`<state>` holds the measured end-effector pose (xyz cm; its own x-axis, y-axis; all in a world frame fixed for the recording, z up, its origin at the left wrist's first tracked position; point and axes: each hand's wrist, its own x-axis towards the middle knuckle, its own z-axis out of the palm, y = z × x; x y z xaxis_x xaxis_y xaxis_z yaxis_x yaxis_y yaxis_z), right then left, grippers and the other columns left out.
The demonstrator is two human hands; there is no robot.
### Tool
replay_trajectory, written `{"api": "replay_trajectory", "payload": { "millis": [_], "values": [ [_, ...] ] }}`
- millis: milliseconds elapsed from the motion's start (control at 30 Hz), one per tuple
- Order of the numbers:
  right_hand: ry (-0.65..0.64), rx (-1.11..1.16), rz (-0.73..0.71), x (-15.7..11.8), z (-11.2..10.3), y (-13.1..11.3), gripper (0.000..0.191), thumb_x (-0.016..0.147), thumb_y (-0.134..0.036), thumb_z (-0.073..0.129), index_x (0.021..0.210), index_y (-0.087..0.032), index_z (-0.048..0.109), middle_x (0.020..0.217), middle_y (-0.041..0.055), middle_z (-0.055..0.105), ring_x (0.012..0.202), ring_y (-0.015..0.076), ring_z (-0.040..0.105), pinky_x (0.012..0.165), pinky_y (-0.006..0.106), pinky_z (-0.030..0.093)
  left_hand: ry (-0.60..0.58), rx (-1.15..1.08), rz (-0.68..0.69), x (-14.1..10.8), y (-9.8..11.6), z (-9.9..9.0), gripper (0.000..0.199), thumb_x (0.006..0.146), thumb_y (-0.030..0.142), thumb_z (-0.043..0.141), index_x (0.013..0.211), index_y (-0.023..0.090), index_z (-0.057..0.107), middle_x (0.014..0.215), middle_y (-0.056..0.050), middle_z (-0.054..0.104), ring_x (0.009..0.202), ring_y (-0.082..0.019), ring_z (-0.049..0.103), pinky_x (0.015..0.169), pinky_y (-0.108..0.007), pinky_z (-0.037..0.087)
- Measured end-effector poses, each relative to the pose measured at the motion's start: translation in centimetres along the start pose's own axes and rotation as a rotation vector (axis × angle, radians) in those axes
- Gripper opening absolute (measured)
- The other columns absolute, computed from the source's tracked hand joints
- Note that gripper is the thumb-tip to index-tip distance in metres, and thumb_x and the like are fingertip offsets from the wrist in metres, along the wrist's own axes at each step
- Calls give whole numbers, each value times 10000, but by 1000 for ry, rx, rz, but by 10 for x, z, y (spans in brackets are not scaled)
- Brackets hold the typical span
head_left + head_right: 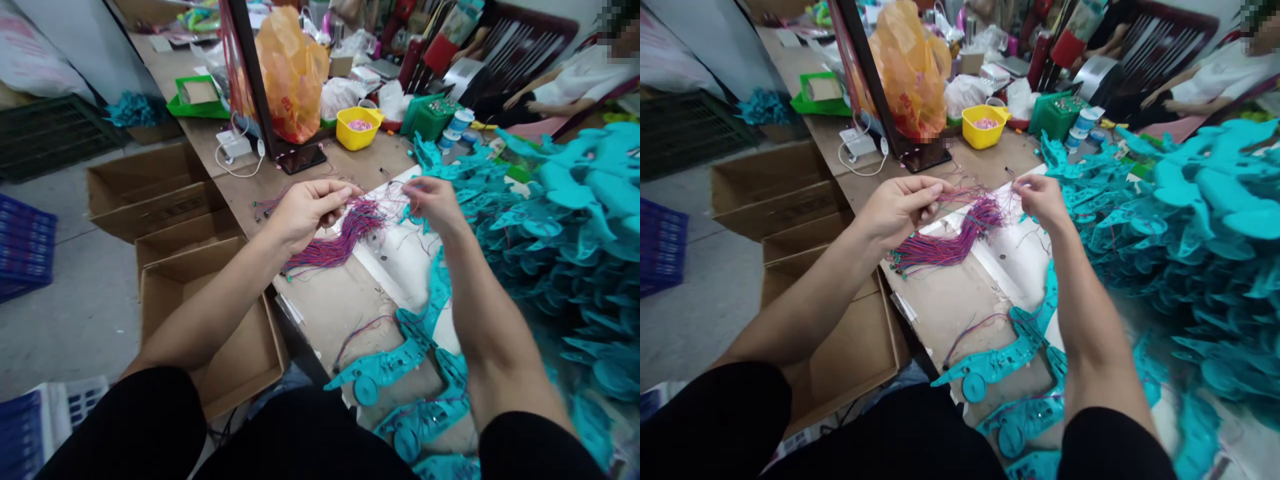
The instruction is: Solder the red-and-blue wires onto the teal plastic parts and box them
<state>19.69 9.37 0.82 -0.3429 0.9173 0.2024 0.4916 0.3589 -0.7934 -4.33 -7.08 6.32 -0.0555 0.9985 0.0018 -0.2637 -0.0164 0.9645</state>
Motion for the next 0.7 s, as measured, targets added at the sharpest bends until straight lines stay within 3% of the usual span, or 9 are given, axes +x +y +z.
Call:
{"api": "replay_trajectory", "payload": {
  "millis": [200,433,567,700],
  "values": [
    [-156,67,34,-19,-16,-17,140,795,-257,747,723,-141,718,448,-71,524,430,78,443,421,198,371,-42,-25,1,-4,-2,-1,148,791,273,784,841,135,770,609,15,584,481,-35,451,441,-154,311],
    [-323,77,56,-54,-34,-24,268,744,-396,799,735,-138,728,437,-78,470,421,67,356,384,227,286,-147,-23,-38,-19,-1,-7,195,727,293,838,825,137,777,622,4,615,493,-40,477,446,-152,340],
    [-288,60,47,-67,-28,-25,228,733,-382,823,702,-190,704,444,-67,473,425,72,370,411,238,283,-148,-9,-51,-24,-3,-11,232,708,319,853,822,136,768,621,0,612,501,-48,494,441,-155,341],
    [-204,75,-13,-67,-19,-35,239,788,-399,755,707,-179,711,483,-66,503,447,69,391,417,228,332,-45,24,-38,-25,4,-16,173,769,310,806,800,155,736,570,20,540,480,-55,465,439,-178,326]
  ]
}}
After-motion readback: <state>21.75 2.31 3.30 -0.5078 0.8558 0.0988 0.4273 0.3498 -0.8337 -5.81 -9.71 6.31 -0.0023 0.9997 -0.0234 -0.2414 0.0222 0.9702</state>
